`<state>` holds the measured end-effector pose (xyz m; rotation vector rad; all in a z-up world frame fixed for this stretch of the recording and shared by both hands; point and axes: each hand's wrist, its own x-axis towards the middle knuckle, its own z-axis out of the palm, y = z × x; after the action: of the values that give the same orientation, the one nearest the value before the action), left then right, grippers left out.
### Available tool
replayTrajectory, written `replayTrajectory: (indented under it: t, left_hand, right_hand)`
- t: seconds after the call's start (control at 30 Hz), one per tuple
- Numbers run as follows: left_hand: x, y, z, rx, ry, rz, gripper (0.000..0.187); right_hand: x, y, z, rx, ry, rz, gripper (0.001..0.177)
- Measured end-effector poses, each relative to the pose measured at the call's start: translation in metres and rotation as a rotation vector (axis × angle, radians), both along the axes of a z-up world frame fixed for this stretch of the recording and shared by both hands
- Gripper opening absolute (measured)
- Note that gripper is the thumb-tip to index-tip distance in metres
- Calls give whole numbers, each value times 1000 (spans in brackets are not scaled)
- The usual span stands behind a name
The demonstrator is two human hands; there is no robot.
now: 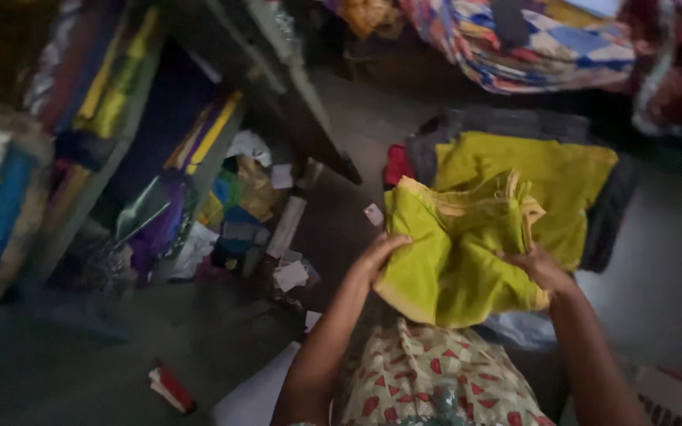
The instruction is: The person picks up several folded pieces of fabric from a dark surface, one at a time, and places them into a black bag.
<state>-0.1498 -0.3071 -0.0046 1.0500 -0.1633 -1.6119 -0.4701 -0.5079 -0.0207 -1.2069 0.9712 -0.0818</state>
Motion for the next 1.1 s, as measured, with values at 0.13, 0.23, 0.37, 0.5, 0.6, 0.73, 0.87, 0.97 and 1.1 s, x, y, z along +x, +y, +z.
replayTrajectory:
  t: [0.13,0.23,0.37,0.5,0.6,0.73,0.87,0.97,1.1]
  left_hand:
    - [37,44,19,184,50,87,46]
    - [71,81,21,79,188,171,51]
    - [122,125,27,-36,330,270,55]
    - [180,176,57,-228,406,403,57]
    - [233,197,88,-279,237,519,56]
    - [310,215,135,-414,185,628,58]
    - [391,220,183,-556,187,605,61]
    - [456,222,214,-651,79,692,60]
    - [540,229,249,-740,17,679,57]
  right_hand:
    - [51,13,30,-97,102,84,50]
    - [102,27,40,-52,2,88,47]
    - [179,49,57,-26,-72,126,45]
    - [267,78,106,-20,-92,239,40]
    - [339,102,154,71,-175,225,41]
    - [431,117,214,96,-377,281,45]
    - [530,114,278,45,-459,352,51]
    - [601,113,323,98,-593,443,53]
    - [692,101,357,86,-595,469,57]
